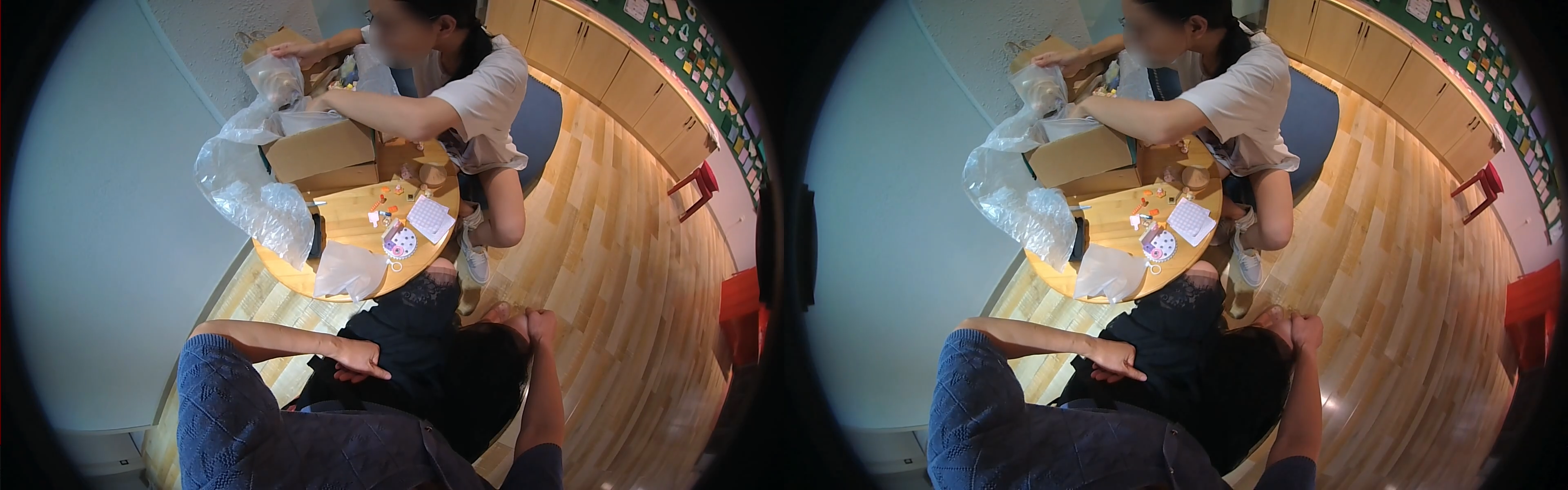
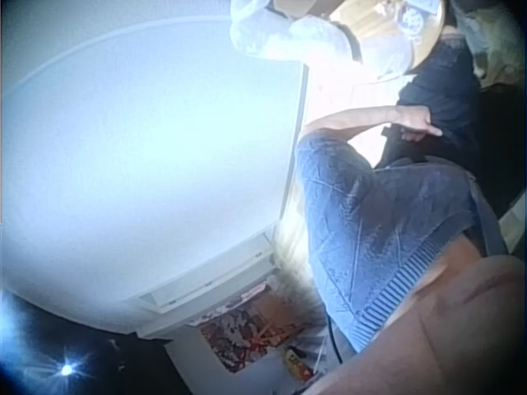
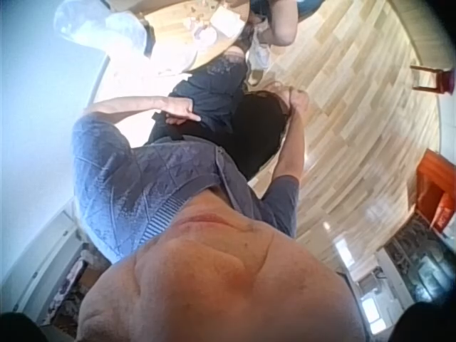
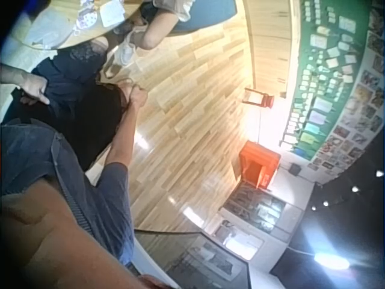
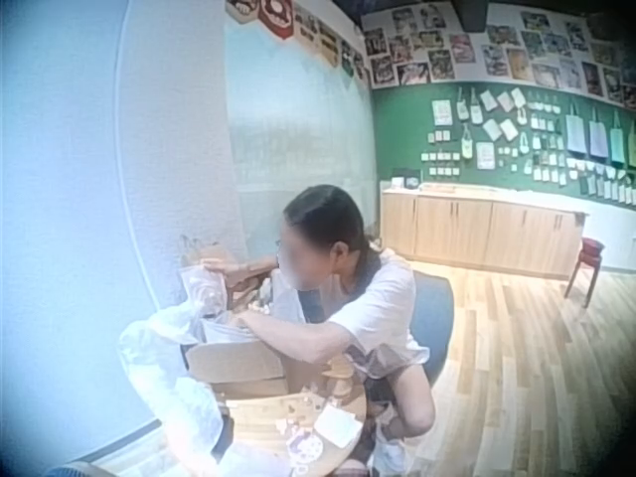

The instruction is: Inspecting and assembling small craft or toy components at a table.

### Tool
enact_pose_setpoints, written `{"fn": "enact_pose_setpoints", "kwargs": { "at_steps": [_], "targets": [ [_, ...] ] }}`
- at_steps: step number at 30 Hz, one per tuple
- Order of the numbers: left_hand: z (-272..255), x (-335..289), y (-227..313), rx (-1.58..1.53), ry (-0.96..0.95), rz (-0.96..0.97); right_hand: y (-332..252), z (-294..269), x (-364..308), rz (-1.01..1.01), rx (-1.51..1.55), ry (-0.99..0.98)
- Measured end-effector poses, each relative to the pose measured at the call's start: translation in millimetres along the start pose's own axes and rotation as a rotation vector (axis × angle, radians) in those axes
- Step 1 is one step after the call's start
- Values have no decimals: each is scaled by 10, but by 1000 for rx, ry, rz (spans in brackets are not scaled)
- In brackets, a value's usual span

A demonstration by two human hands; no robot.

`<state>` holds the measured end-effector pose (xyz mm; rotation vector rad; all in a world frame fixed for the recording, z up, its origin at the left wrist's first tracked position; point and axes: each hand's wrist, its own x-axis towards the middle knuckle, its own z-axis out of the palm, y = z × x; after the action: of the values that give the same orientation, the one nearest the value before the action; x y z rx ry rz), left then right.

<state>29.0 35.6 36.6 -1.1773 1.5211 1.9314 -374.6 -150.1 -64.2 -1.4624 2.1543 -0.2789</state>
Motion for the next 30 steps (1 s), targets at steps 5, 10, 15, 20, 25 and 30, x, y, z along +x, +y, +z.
{"fn": "enact_pose_setpoints", "kwargs": {
  "at_steps": [5, 10, 15, 20, 25, 30],
  "targets": [
    [-19, -5, 11, -9, -3, -1, -45, -23, -19, 4, -12, -2],
    [-9, 8, -13, -6, -8, 8, -41, -30, -50, -8, 3, -2],
    [0, 13, -25, -15, -7, 8, -37, -25, -49, -8, 9, -5],
    [-1, 7, -20, -4, -3, 4, 24, 10, -4, 0, 13, -10],
    [-9, -2, -4, -2, -1, 9, 17, 15, 0, -2, 14, -6],
    [-8, -10, 4, -7, 1, 9, -1, 6, -12, 0, 18, -4]
  ]
}}
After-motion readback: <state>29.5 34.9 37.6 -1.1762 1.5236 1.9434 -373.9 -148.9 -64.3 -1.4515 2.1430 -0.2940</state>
